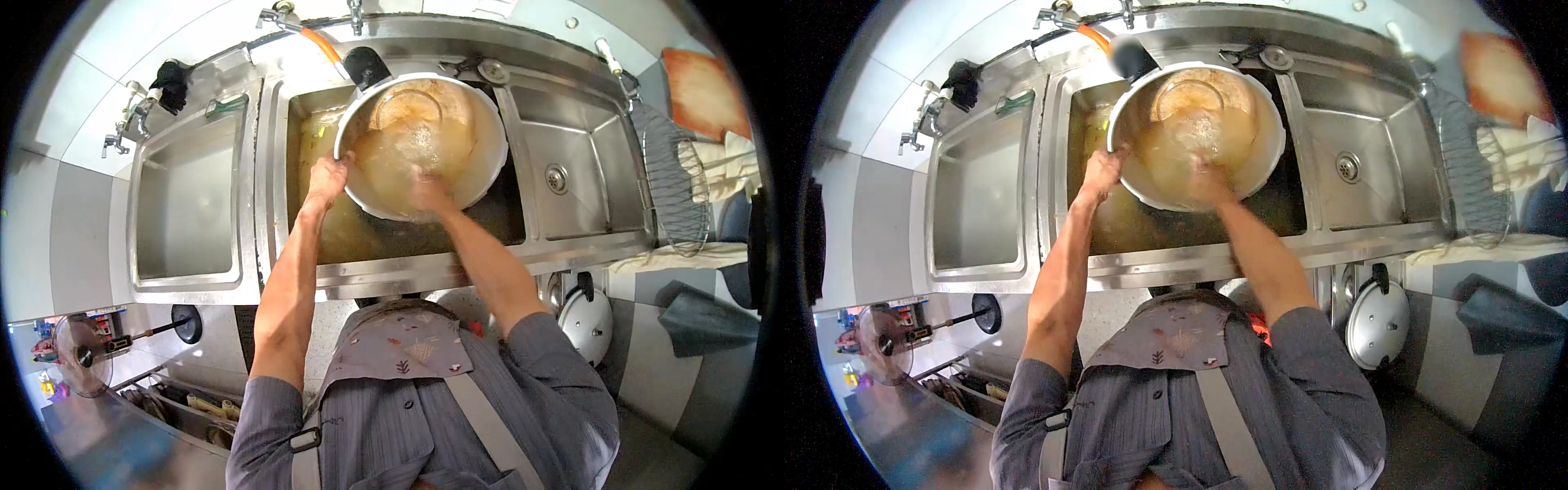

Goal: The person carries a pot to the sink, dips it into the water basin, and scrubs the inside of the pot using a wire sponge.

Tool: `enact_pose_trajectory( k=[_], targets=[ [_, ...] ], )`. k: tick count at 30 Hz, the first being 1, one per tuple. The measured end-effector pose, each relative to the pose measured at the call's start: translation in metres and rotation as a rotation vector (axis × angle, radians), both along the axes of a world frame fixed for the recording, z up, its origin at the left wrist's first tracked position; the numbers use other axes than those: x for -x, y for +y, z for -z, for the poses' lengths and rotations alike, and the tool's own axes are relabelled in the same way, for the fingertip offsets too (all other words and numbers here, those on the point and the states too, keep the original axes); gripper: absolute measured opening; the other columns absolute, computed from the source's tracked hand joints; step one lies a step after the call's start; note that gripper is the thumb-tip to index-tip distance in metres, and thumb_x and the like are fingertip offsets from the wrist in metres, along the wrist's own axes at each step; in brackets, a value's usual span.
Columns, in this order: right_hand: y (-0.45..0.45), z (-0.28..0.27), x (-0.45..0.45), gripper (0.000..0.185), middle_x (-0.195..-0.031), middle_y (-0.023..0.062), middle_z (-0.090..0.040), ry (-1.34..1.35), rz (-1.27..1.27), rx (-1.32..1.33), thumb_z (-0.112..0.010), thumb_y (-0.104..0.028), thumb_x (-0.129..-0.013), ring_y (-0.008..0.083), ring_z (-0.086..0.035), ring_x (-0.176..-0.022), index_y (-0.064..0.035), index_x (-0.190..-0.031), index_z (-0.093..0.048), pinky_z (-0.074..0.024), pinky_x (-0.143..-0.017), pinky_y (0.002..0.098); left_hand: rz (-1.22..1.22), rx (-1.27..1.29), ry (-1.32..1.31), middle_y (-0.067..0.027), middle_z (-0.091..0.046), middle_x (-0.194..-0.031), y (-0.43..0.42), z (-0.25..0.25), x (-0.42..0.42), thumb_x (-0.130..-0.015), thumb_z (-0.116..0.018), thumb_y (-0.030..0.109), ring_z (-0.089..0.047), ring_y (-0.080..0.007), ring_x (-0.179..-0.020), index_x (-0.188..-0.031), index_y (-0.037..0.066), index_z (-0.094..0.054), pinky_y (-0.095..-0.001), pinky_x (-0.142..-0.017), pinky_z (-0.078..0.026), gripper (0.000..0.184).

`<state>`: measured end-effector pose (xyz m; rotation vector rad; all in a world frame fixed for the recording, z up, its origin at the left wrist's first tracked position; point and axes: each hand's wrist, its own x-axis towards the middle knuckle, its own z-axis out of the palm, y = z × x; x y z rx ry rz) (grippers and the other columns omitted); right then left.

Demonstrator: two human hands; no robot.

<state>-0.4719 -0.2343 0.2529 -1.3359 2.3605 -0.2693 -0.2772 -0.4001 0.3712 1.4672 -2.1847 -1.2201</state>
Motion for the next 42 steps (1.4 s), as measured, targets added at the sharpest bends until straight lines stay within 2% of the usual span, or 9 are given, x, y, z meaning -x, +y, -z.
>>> enact_pose_trajectory(
  k=[6, 14, 18, 23, 25, 26, 32, 36, 42],
  targets=[
    [-0.034, -0.060, -0.088, 0.057, -0.140, 0.0262, -0.052, -0.392, 0.107, 0.271, -0.055, -0.040, -0.094, 0.0427, -0.056, -0.122, -0.0158, -0.144, -0.046, -0.0405, -0.108, 0.0475, -0.142, -0.062, 0.005, -0.0277, -0.070, -0.089, 0.011, 0.011, -0.004, -0.090, -0.062, 0.028, -0.070, -0.0427, -0.092, -0.106, -0.001, -0.068, -0.0477, -0.081, -0.054, 0.034],
    [0.052, -0.076, 0.018, 0.044, -0.138, 0.0204, -0.055, 0.564, -0.458, -0.138, -0.049, -0.030, -0.096, 0.0386, -0.045, -0.135, -0.0062, -0.133, -0.057, -0.0292, -0.109, 0.0645, -0.197, -0.134, 0.191, -0.0199, -0.070, -0.088, 0.023, 0.031, -0.024, -0.093, -0.060, 0.025, -0.070, -0.0293, -0.074, -0.114, -0.002, -0.063, -0.0422, -0.064, -0.056, 0.035],
    [0.049, -0.046, 0.028, 0.044, -0.132, 0.0214, -0.059, 0.813, -0.331, -0.092, -0.049, -0.026, -0.094, 0.0441, -0.043, -0.134, -0.0038, -0.131, -0.058, -0.0290, -0.110, 0.0625, -0.165, 0.025, 0.096, -0.0266, -0.070, -0.103, 0.048, 0.009, -0.018, -0.092, -0.060, 0.020, -0.069, -0.0414, -0.097, -0.122, 0.003, -0.059, -0.0486, -0.084, -0.054, 0.034],
    [-0.002, 0.024, -0.021, 0.044, -0.125, 0.0225, -0.062, 0.165, -0.659, -0.085, -0.057, -0.017, -0.088, 0.0379, -0.056, -0.123, -0.0021, -0.130, -0.058, -0.0422, -0.106, 0.0478, -0.176, -0.213, 0.119, -0.0267, -0.071, -0.101, 0.053, -0.025, -0.014, -0.091, -0.054, 0.013, -0.073, -0.0368, -0.086, -0.131, 0.007, -0.055, -0.0435, -0.068, -0.061, 0.040],
    [-0.005, -0.039, -0.054, 0.052, -0.125, 0.0227, -0.063, -0.464, -0.181, 0.166, -0.061, -0.015, -0.085, 0.0371, -0.060, -0.117, -0.0039, -0.136, -0.053, -0.0433, -0.104, 0.0478, -0.134, -0.148, 0.159, -0.0253, -0.071, -0.098, 0.038, 0.010, -0.017, -0.090, -0.052, 0.010, -0.074, -0.0346, -0.077, -0.132, 0.008, -0.054, -0.0403, -0.061, -0.063, 0.041],
    [-0.001, -0.024, -0.053, 0.055, -0.129, 0.0204, -0.063, -0.288, -0.278, 0.472, -0.062, -0.014, -0.084, 0.0381, -0.061, -0.115, -0.0090, -0.138, -0.053, -0.0449, -0.102, 0.0476, -0.124, -0.178, 0.143, -0.0244, -0.071, -0.098, 0.035, 0.010, -0.019, -0.090, -0.052, 0.009, -0.074, -0.0343, -0.076, -0.132, 0.007, -0.054, -0.0407, -0.061, -0.063, 0.042],
    [0.006, -0.096, 0.012, 0.044, -0.124, 0.0156, -0.062, 0.361, -0.267, -0.188, -0.059, -0.027, -0.089, 0.0389, -0.047, -0.127, -0.0176, -0.132, -0.061, -0.0386, -0.105, 0.0503, -0.105, -0.315, 0.178, -0.0217, -0.072, -0.099, 0.024, 0.011, -0.031, -0.089, -0.051, 0.008, -0.074, -0.0327, -0.072, -0.133, 0.002, -0.053, -0.0400, -0.056, -0.063, 0.045],
    [-0.021, 0.017, 0.016, 0.045, -0.127, 0.0169, -0.061, 0.408, -0.002, -0.008, -0.060, -0.029, -0.089, 0.0389, -0.041, -0.132, -0.0106, -0.130, -0.062, -0.0338, -0.108, 0.0535, -0.105, -0.340, 0.179, -0.0211, -0.072, -0.102, 0.025, 0.009, -0.030, -0.090, -0.050, 0.008, -0.074, -0.0328, -0.073, -0.133, 0.001, -0.052, -0.0384, -0.056, -0.063, 0.044],
    [-0.118, 0.021, -0.075, 0.039, -0.124, 0.0205, -0.059, -0.611, 0.297, 0.075, -0.058, -0.020, -0.092, 0.0305, -0.055, -0.112, -0.0007, -0.126, -0.059, -0.0466, -0.091, 0.0463, -0.070, -0.340, 0.128, -0.0247, -0.071, -0.095, 0.023, -0.003, -0.031, -0.091, -0.054, 0.015, -0.074, -0.0340, -0.069, -0.121, -0.009, -0.057, -0.0380, -0.054, -0.062, 0.038]
  ],
)
